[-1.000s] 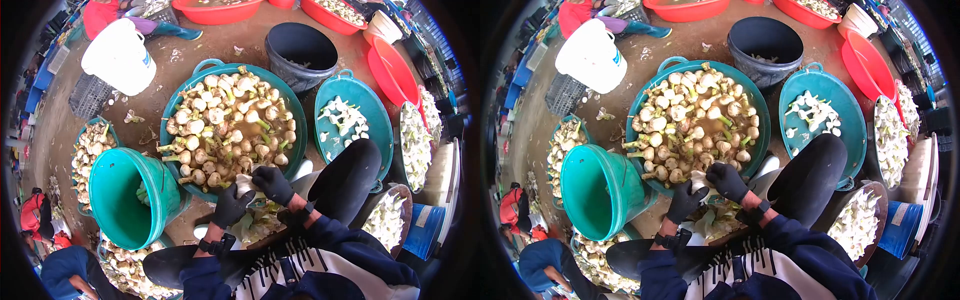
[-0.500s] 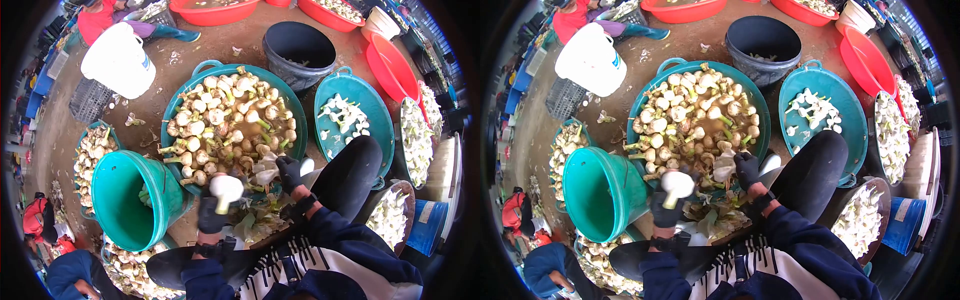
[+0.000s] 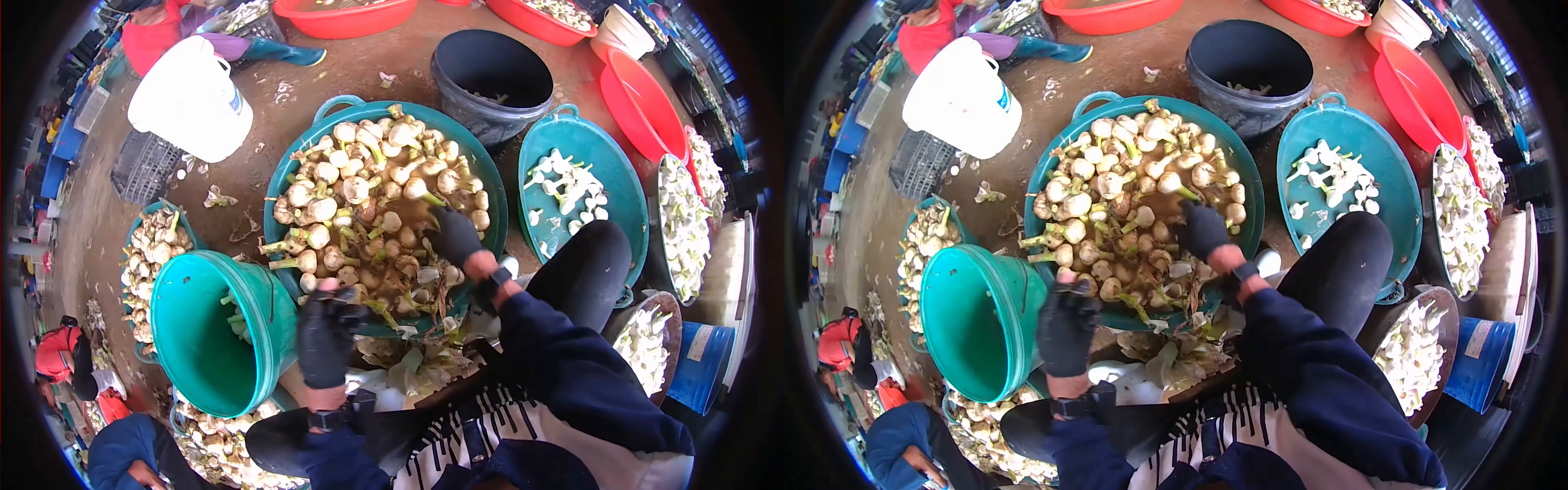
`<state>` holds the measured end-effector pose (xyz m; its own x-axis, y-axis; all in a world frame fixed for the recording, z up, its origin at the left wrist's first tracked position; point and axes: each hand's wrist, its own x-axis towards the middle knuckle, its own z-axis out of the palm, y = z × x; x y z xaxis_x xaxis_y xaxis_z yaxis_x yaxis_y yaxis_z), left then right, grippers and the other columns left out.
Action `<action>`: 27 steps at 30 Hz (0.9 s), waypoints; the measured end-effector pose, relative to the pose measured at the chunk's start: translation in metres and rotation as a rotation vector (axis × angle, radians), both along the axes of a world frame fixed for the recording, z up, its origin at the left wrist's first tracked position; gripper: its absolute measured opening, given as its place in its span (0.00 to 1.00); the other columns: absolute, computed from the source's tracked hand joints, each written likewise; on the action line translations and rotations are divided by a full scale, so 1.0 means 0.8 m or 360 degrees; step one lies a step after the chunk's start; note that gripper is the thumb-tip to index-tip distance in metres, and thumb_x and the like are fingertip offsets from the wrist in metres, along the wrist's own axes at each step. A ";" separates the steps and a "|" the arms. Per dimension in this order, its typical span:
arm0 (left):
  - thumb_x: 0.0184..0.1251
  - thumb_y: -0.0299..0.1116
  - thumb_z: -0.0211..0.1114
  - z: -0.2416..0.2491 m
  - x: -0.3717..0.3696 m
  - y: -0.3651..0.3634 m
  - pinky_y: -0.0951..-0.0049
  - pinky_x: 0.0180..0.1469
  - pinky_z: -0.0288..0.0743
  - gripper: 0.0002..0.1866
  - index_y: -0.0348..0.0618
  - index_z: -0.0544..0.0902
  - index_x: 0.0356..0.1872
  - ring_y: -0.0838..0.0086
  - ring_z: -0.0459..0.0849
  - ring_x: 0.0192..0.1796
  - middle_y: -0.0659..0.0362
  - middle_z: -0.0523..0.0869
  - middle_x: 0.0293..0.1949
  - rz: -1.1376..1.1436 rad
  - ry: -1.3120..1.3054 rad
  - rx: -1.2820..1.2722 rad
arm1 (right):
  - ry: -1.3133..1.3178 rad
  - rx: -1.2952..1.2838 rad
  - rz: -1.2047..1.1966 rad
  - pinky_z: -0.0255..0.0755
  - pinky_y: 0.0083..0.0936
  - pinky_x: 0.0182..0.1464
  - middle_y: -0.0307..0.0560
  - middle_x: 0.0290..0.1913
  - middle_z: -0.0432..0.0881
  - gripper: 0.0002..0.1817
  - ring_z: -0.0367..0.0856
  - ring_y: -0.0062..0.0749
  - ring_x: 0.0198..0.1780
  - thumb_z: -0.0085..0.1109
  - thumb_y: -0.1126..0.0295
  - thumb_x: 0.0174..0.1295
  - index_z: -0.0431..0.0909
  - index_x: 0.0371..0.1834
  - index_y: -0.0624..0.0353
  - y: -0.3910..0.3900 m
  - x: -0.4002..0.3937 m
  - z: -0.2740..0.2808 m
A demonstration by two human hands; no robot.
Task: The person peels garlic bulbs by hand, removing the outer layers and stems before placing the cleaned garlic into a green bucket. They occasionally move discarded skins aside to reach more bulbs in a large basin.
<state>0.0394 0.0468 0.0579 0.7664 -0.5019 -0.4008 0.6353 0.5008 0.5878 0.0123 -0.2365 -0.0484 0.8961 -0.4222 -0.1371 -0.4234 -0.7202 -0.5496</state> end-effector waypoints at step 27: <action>0.59 0.17 0.62 -0.069 -0.035 -0.067 0.70 0.55 0.77 0.25 0.34 0.69 0.59 0.69 0.77 0.55 0.54 0.76 0.54 0.0064 -0.0854 0.1045 | -0.0727 0.0750 0.0143 0.75 0.37 0.42 0.51 0.40 0.82 0.16 0.81 0.50 0.42 0.67 0.71 0.49 0.81 0.43 0.58 0.104 -0.048 0.099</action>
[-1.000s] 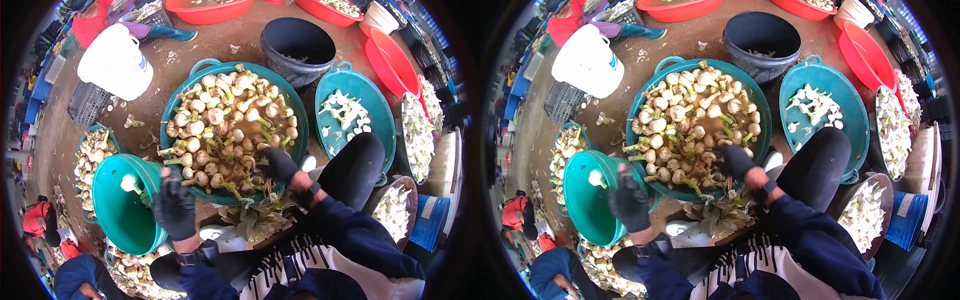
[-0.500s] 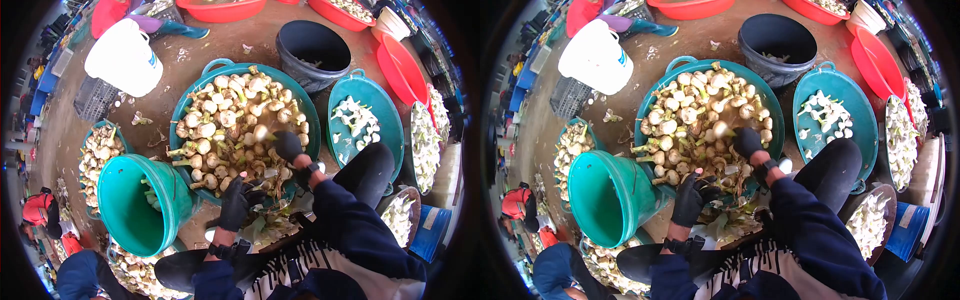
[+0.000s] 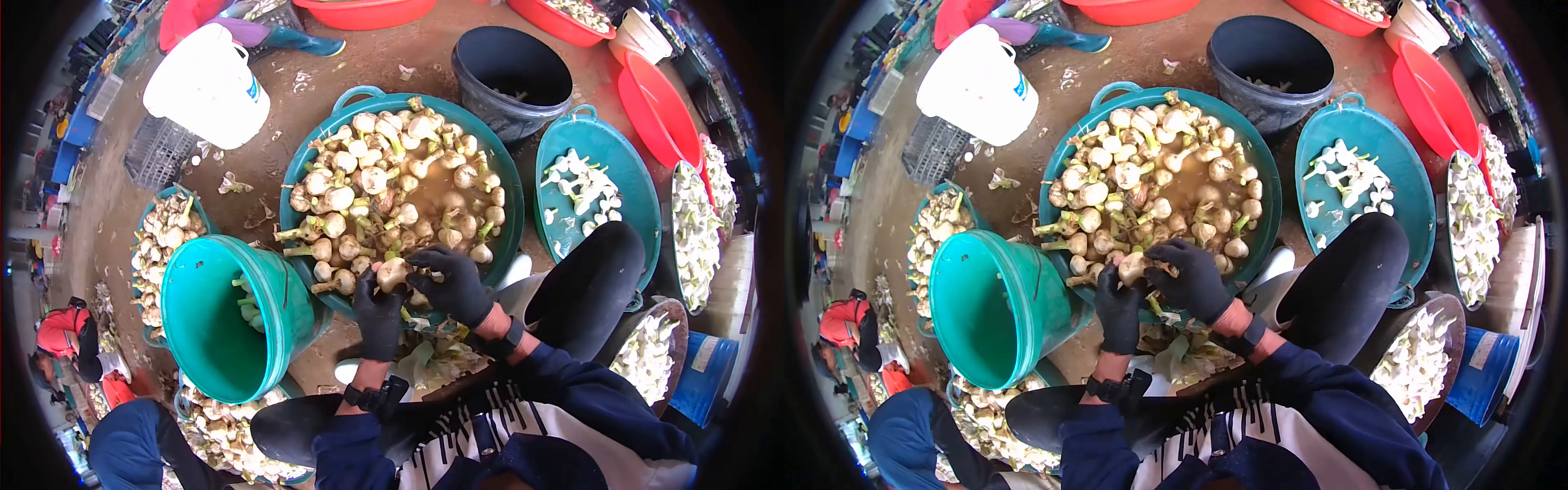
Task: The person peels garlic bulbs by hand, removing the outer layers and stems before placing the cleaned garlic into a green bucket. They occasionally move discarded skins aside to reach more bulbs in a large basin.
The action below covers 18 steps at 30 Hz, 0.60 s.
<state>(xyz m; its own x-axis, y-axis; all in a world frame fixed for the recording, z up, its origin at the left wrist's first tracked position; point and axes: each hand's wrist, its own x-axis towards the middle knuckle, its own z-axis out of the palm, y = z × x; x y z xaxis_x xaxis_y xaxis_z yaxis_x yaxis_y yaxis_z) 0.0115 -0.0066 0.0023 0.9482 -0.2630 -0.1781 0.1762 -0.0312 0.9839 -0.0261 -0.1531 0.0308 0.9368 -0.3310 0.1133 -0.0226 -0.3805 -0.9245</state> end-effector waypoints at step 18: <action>0.48 0.15 0.69 0.000 -0.009 0.004 0.69 0.48 0.73 0.28 0.39 0.78 0.55 0.65 0.77 0.46 0.54 0.75 0.44 -0.0218 -0.0823 0.0578 | -0.0041 -0.0911 0.0001 0.73 0.36 0.32 0.45 0.27 0.79 0.05 0.79 0.43 0.31 0.61 0.74 0.46 0.79 0.28 0.55 0.015 -0.019 0.011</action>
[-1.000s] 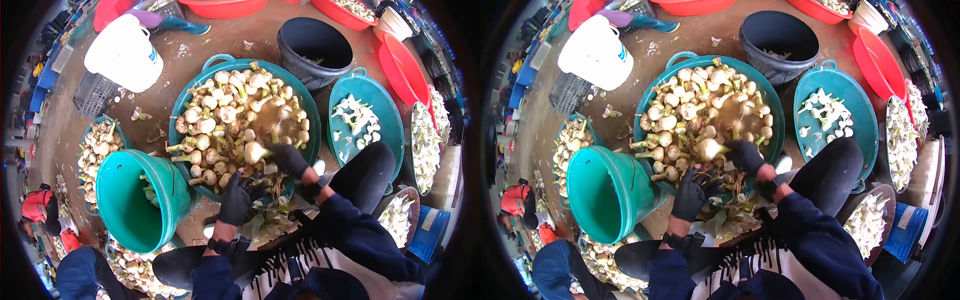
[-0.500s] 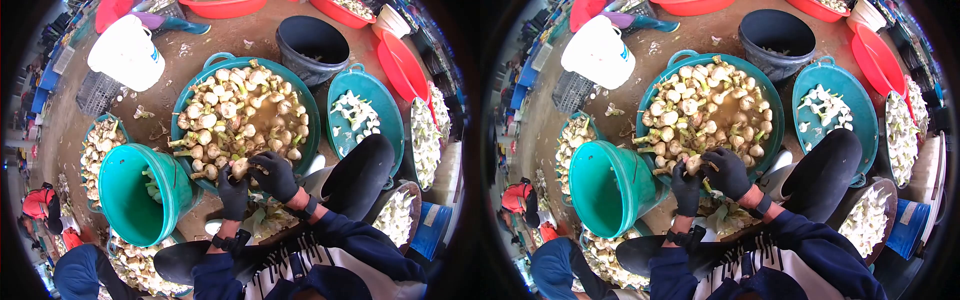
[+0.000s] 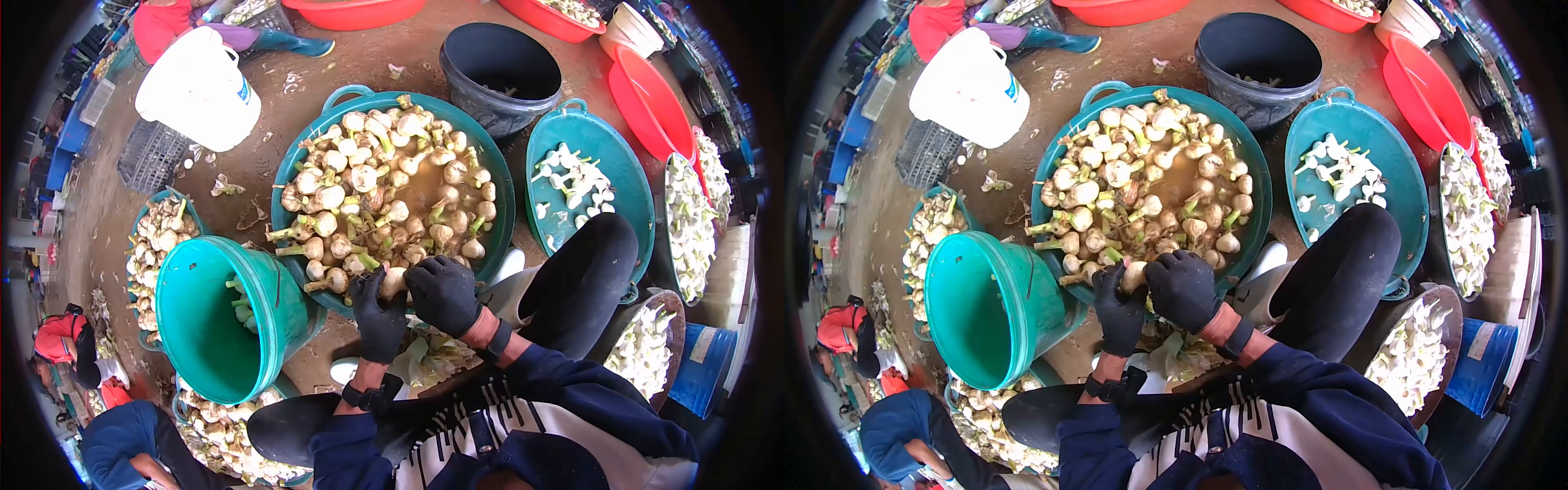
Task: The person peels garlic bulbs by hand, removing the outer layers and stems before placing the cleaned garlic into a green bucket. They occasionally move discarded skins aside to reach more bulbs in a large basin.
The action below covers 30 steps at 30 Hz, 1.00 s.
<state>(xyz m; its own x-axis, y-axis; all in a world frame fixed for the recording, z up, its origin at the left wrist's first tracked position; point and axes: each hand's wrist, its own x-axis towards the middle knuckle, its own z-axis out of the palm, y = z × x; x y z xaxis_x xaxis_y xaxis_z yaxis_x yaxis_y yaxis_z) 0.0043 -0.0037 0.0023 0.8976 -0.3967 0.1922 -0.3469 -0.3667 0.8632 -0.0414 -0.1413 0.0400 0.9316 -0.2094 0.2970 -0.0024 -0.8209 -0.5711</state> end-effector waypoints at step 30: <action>0.44 0.14 0.64 0.012 -0.002 0.007 0.65 0.48 0.75 0.27 0.37 0.78 0.52 0.59 0.78 0.46 0.50 0.75 0.44 -0.0248 0.0100 -0.0014 | 0.0106 0.0515 0.0010 0.70 0.41 0.32 0.51 0.26 0.75 0.07 0.75 0.51 0.31 0.63 0.73 0.41 0.74 0.23 0.57 -0.011 -0.016 -0.015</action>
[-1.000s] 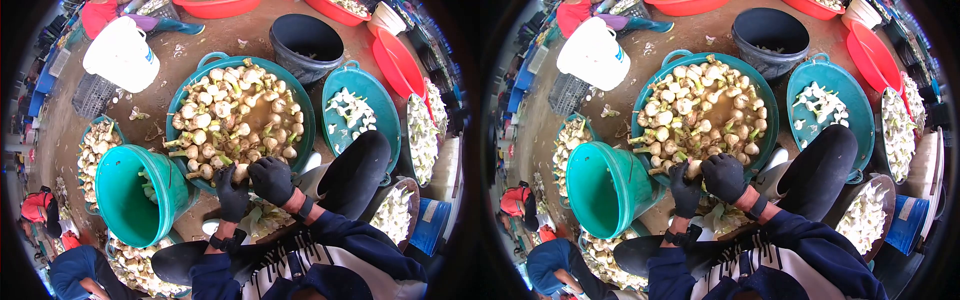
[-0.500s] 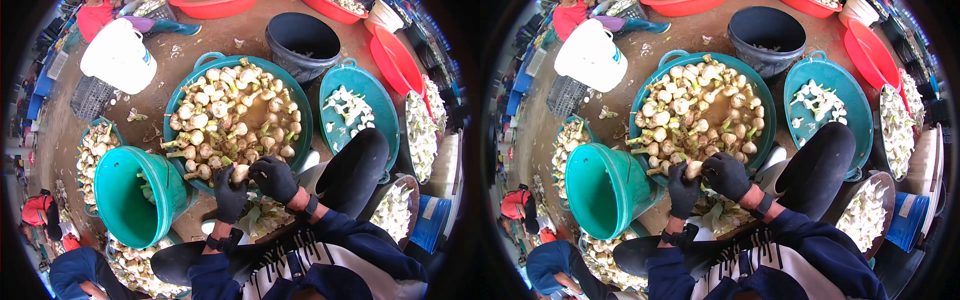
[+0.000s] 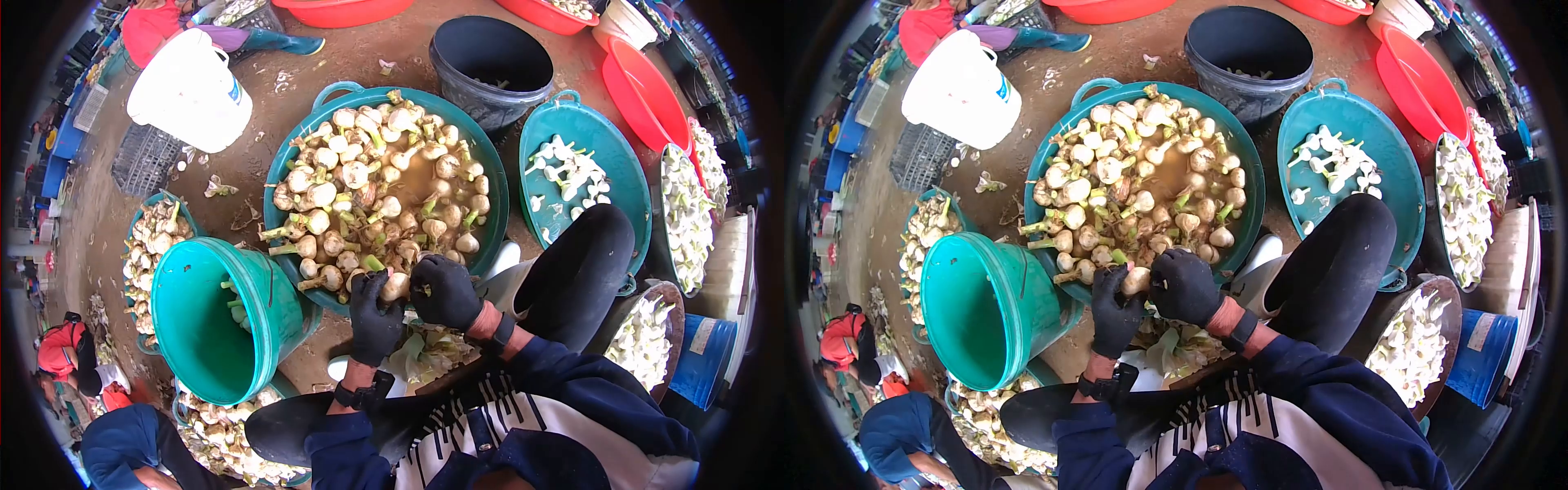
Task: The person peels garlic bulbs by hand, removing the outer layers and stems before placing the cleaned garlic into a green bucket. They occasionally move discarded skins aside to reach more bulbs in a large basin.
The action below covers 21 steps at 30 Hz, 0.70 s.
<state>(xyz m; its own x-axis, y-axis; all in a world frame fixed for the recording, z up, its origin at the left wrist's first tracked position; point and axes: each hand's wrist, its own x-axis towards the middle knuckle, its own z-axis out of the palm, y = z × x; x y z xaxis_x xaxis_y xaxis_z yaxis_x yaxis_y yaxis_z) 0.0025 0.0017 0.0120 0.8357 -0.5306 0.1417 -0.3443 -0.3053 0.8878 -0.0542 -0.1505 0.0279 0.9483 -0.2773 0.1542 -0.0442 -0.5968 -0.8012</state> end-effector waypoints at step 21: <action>0.44 0.21 0.66 -0.011 0.003 0.004 0.65 0.51 0.73 0.19 0.36 0.77 0.42 0.62 0.79 0.42 0.53 0.78 0.38 0.0083 -0.0034 -0.0045 | 0.0208 0.0143 0.0108 0.77 0.39 0.40 0.52 0.37 0.83 0.14 0.82 0.50 0.37 0.62 0.62 0.53 0.83 0.41 0.54 -0.013 -0.010 0.004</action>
<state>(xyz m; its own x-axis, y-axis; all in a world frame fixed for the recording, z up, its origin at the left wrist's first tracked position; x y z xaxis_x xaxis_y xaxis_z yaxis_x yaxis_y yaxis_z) 0.0053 0.0053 0.0032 0.8589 -0.4818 0.1740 -0.3473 -0.2981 0.8891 -0.0621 -0.1607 0.0311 0.9757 -0.2191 0.0059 -0.1135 -0.5281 -0.8416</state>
